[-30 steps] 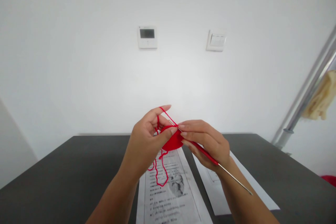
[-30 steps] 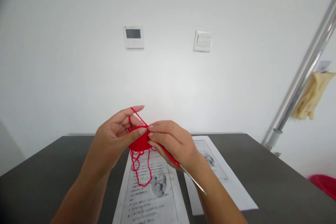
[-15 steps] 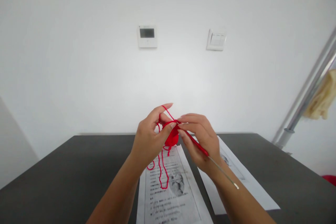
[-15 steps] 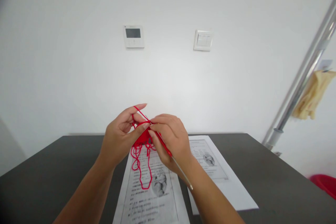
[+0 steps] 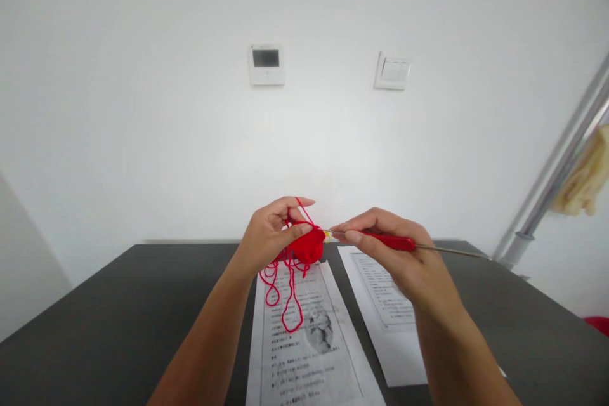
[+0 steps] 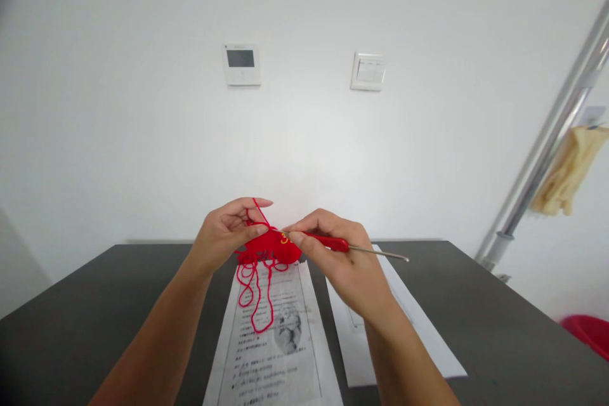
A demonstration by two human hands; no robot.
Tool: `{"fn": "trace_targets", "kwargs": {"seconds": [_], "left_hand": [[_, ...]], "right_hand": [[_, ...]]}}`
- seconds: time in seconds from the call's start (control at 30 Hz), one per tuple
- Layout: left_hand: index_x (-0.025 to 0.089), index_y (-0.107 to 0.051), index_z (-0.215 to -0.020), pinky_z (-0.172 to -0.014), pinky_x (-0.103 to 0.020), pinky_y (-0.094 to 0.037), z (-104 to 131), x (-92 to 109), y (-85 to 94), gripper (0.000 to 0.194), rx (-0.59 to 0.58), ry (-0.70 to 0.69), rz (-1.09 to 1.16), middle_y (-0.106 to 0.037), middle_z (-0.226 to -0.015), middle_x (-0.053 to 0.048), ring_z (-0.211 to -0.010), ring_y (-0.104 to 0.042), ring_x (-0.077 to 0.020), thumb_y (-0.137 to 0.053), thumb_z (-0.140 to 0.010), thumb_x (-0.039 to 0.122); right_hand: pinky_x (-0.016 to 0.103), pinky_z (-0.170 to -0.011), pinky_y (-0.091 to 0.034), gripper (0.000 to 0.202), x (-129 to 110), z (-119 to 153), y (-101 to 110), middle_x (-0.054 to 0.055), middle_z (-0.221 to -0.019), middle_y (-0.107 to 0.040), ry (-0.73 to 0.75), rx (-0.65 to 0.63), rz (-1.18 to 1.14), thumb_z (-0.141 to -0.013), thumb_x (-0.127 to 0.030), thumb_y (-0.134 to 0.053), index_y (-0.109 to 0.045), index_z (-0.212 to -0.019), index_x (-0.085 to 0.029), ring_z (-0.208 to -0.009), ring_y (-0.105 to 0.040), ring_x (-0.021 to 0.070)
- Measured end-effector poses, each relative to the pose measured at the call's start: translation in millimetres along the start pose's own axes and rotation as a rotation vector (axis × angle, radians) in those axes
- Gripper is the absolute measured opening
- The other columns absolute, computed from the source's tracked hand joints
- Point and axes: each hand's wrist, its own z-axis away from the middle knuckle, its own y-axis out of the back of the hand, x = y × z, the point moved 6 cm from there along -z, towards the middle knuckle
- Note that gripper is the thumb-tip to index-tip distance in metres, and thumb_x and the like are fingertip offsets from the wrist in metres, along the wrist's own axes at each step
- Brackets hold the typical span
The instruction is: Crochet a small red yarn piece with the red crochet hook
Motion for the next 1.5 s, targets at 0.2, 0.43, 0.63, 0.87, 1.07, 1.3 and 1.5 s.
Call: {"fn": "trace_targets", "kwargs": {"seconds": [0.2, 0.43, 0.63, 0.87, 1.07, 1.3, 1.5], "left_hand": [[0.016, -0.078, -0.105, -0.056, -0.018, -0.047, 4.4, -6.0, -8.4, 0.043, -0.107, 0.161, 0.259, -0.067, -0.068, 0.003, -0.057, -0.06, -0.0078, -0.094, -0.067, 0.028], [0.015, -0.08, -0.107, -0.069, -0.023, -0.055, 9.9, -5.7, -11.5, 0.047, -0.157, 0.286, 0.354, -0.076, -0.078, -0.003, -0.07, -0.07, -0.0136, -0.096, -0.064, 0.026], [0.016, -0.074, -0.122, -0.072, -0.024, -0.056, 10.0, 4.5, -9.8, 0.055, -0.027, 0.15, 0.185, -0.074, -0.083, 0.0, -0.076, -0.07, -0.0135, -0.091, -0.069, 0.023], [0.013, -0.072, -0.131, -0.088, -0.033, -0.054, 25.2, 28.7, -19.6, 0.05, 0.262, -0.119, -0.347, -0.065, -0.075, 0.001, -0.078, -0.064, -0.0169, -0.074, -0.082, 0.023], [0.015, -0.062, -0.144, -0.076, -0.028, -0.055, 20.9, 8.7, -29.4, 0.067, 0.169, 0.096, 0.02, -0.074, -0.089, -0.002, -0.078, -0.068, -0.0159, -0.077, -0.08, 0.025], [0.014, -0.079, -0.118, -0.076, -0.027, -0.054, 14.6, -6.2, -17.7, 0.059, -0.224, 0.372, 0.403, -0.081, -0.087, -0.008, -0.075, -0.073, -0.0169, -0.096, -0.063, 0.026], [0.02, -0.082, -0.113, -0.077, -0.025, -0.055, 17.3, -4.6, -25.6, 0.051, -0.249, 0.354, 0.481, -0.083, -0.091, -0.006, -0.077, -0.075, -0.0154, -0.097, -0.064, 0.026]], "right_hand": [[0.032, -0.076, -0.067, 0.002, 11.8, -7.1, -10.7, 0.002, -0.089, -0.086, 0.106, 0.015, -0.317, -0.088, -0.025, -0.08, -0.082, -0.088, -0.026, -0.081, -0.082, 0.0193], [0.044, -0.098, -0.064, 0.039, -16.7, 1.4, -24.3, 0.005, -0.117, -0.082, 0.644, -0.084, 0.154, -0.091, -0.007, -0.07, -0.078, -0.12, -0.031, -0.11, -0.077, 0.0241], [0.04, -0.093, -0.065, 0.029, -13.5, 0.9, -27.4, 0.006, -0.115, -0.082, 0.611, -0.077, 0.246, -0.096, -0.009, -0.065, -0.076, -0.115, -0.028, -0.106, -0.078, 0.0216], [0.041, -0.091, -0.062, 0.024, -2.0, 6.0, -34.9, 0.01, -0.112, -0.076, 0.729, 0.138, 0.411, -0.097, -0.007, -0.061, -0.068, -0.113, -0.025, -0.108, -0.071, 0.0222], [0.045, -0.088, -0.061, 0.017, 6.5, 5.9, -44.2, 0.008, -0.109, -0.071, 0.807, 0.241, 0.524, -0.1, -0.016, -0.058, -0.061, -0.112, -0.027, -0.104, -0.068, 0.025], [0.04, -0.093, -0.059, 0.012, -10.8, 5.4, -38.4, 0.005, -0.104, -0.074, 0.564, 0.001, 0.226, -0.101, -0.018, -0.057, -0.066, -0.104, -0.026, -0.102, -0.07, 0.0207], [0.036, -0.089, -0.058, 0.019, -21.1, 4.3, -29.5, 0.003, -0.097, -0.078, 0.56, -0.05, 0.192, -0.095, -0.01, -0.067, -0.074, -0.104, -0.026, -0.096, -0.072, 0.0185]]}}
